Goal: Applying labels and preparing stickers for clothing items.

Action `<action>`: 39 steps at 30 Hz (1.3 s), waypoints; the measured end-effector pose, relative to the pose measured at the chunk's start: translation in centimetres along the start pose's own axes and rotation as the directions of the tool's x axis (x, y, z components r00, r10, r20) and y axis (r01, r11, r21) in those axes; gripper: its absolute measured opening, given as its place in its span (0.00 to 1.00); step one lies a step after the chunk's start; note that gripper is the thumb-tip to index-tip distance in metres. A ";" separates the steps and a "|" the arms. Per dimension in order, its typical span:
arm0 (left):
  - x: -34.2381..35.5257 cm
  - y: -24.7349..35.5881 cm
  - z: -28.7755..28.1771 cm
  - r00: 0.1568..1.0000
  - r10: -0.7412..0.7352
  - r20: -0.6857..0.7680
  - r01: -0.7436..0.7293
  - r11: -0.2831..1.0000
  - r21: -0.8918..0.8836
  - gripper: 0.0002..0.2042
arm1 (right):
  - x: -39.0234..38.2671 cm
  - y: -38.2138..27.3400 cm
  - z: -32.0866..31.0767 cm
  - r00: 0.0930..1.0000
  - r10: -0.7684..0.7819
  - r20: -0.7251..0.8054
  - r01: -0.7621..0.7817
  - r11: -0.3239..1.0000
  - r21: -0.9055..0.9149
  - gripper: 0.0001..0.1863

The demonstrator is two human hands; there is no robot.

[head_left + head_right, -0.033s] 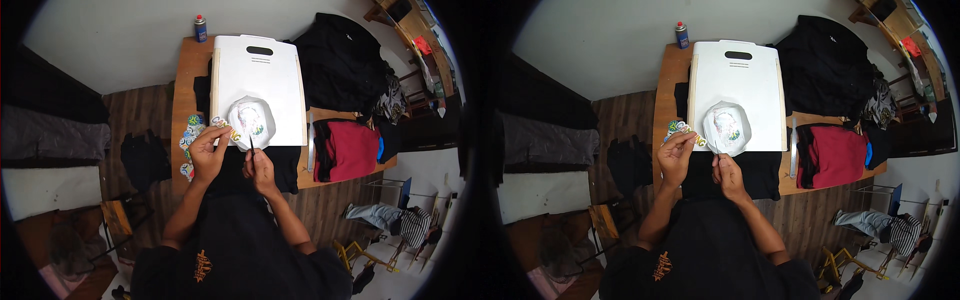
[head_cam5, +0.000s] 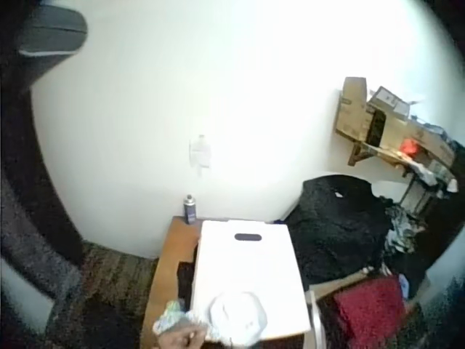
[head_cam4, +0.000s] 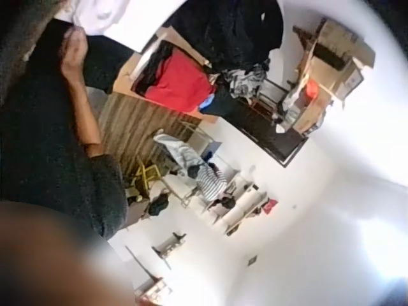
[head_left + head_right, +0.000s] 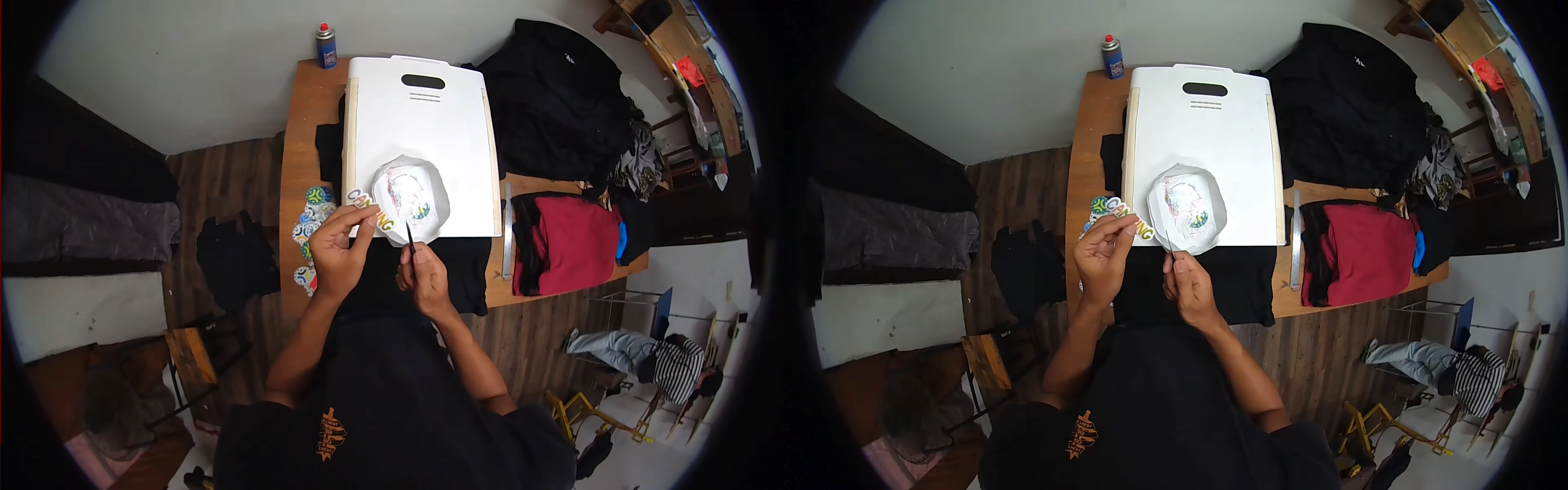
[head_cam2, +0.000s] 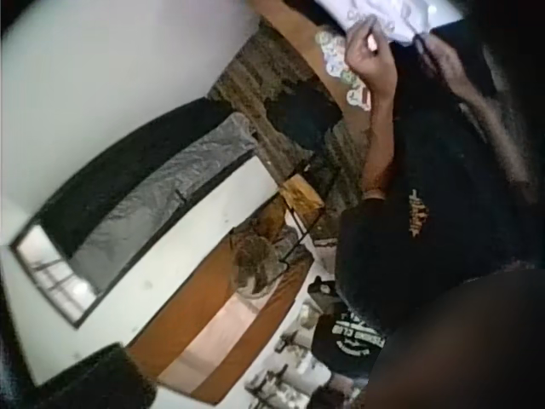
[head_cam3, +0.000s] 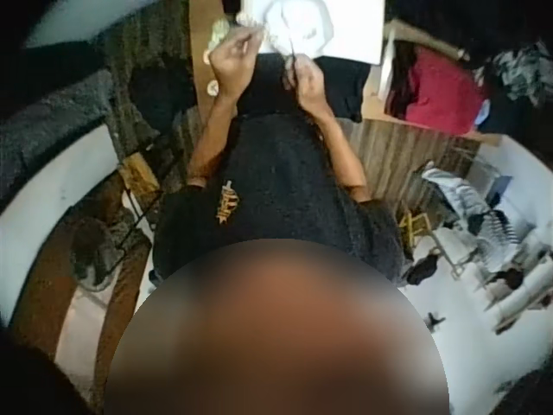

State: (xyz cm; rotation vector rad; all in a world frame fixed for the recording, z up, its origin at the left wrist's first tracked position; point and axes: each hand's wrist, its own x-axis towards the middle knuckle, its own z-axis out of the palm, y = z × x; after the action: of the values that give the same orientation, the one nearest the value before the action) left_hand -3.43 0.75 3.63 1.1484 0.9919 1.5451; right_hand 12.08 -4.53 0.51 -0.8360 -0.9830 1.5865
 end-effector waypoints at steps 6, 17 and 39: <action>-0.2 0.5 0.6 1.000 0.005 0.022 -0.004 1.000 -0.011 0.15 | -0.5 0.0 0.7 1.000 0.014 -0.007 -0.014 1.000 -0.003 0.17; -0.6 0.7 0.7 1.000 -0.017 -0.016 0.016 0.999 -0.040 0.16 | -0.6 0.0 1.4 0.999 0.021 -0.030 -0.019 0.997 0.071 0.14; -0.7 0.9 0.7 0.995 -0.081 -0.065 0.077 0.994 -0.072 0.14 | -0.3 0.1 2.1 0.999 -0.001 -0.038 0.004 0.995 0.097 0.14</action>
State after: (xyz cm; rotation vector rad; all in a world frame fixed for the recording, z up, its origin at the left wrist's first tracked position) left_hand -2.90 -0.12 4.50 1.0028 1.0092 1.5516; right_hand 10.20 -5.25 1.29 -0.7947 -0.8728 1.5978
